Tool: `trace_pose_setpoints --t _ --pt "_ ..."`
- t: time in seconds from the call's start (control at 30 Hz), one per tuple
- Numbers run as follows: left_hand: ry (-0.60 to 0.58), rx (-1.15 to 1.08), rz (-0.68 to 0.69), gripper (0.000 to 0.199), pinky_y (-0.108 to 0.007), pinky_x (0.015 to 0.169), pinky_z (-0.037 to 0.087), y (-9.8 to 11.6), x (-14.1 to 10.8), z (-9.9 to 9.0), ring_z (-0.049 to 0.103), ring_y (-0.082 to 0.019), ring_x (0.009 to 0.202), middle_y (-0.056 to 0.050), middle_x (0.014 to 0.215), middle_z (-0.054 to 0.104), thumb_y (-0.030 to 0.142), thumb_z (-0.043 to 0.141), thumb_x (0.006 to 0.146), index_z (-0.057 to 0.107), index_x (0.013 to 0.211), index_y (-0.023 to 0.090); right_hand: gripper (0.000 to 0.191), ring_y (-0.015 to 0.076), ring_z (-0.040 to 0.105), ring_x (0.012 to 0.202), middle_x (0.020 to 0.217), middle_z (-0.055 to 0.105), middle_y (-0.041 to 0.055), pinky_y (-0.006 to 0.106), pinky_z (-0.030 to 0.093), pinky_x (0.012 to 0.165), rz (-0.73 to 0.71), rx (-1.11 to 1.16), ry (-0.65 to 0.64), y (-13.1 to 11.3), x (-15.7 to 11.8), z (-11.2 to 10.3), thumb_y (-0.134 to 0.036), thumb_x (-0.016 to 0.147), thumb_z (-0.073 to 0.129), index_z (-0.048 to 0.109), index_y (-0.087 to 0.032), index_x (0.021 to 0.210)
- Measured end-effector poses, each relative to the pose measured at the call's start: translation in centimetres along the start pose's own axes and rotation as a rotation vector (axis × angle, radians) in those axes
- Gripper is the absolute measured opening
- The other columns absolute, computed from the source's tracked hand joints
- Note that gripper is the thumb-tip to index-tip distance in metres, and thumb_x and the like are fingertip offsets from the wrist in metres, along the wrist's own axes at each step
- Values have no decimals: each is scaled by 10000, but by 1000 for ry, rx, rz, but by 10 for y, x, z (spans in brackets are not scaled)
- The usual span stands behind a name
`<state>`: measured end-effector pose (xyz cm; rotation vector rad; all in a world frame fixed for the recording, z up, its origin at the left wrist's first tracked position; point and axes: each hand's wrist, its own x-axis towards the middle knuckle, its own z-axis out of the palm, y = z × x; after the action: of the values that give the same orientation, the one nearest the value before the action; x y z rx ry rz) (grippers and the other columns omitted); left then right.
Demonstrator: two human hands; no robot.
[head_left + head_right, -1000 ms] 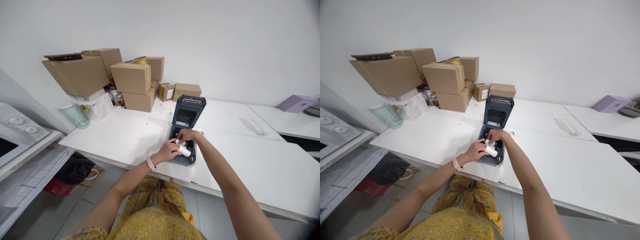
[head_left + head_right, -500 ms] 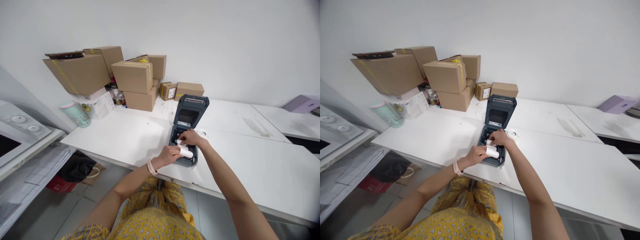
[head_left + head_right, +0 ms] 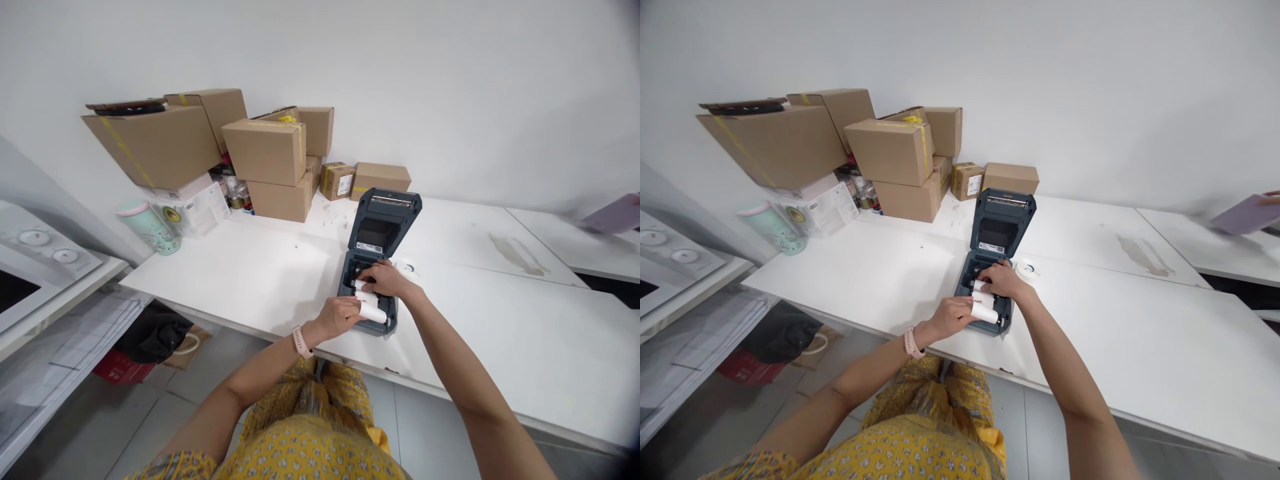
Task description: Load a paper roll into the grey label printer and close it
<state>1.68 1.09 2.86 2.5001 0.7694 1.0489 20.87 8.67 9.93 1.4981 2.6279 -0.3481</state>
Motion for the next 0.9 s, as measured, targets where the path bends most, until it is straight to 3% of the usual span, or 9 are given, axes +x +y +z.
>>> trace_pose_setpoints --t 0.23,0.4,0.47,0.63,0.9 --pt "-15 24 17 279 -347 1034 516 3 -1 -3 727 -161 879 -44 870 762 321 541 946 703 771 177 301 269 607 1100 1110 740 58 405 339 1038 -32 51 32 5 1 2 -319 826 616 722 -242 1098" --pt "10 4 52 242 -335 1058 496 3 -2 -3 719 -181 978 -71 901 765 298 560 940 709 815 154 243 253 612 1084 1084 742 43 364 414 980 -69 206 153 8 -6 8 -311 841 596 731 -232 1027" --pt "4 -6 50 243 -344 1058 498 3 -2 -3 704 -189 1036 -71 910 765 297 551 945 712 824 161 241 252 594 1120 1088 736 48 363 422 987 -81 228 210 9 -10 12 -226 844 547 731 -225 1000" --pt "-21 -20 22 250 -368 1058 502 3 -3 -2 690 -187 1079 -56 935 767 315 538 952 712 829 184 464 239 568 1133 1123 700 52 363 438 989 -99 279 343 12 -14 24 -5 694 438 676 -214 1033" --pt "-19 -7 34 276 -345 1055 505 5 -2 -6 692 -188 1073 -59 883 765 297 541 951 682 750 171 636 249 562 1099 1231 649 49 389 425 949 -126 254 349 14 -9 32 33 578 407 594 -211 1134"
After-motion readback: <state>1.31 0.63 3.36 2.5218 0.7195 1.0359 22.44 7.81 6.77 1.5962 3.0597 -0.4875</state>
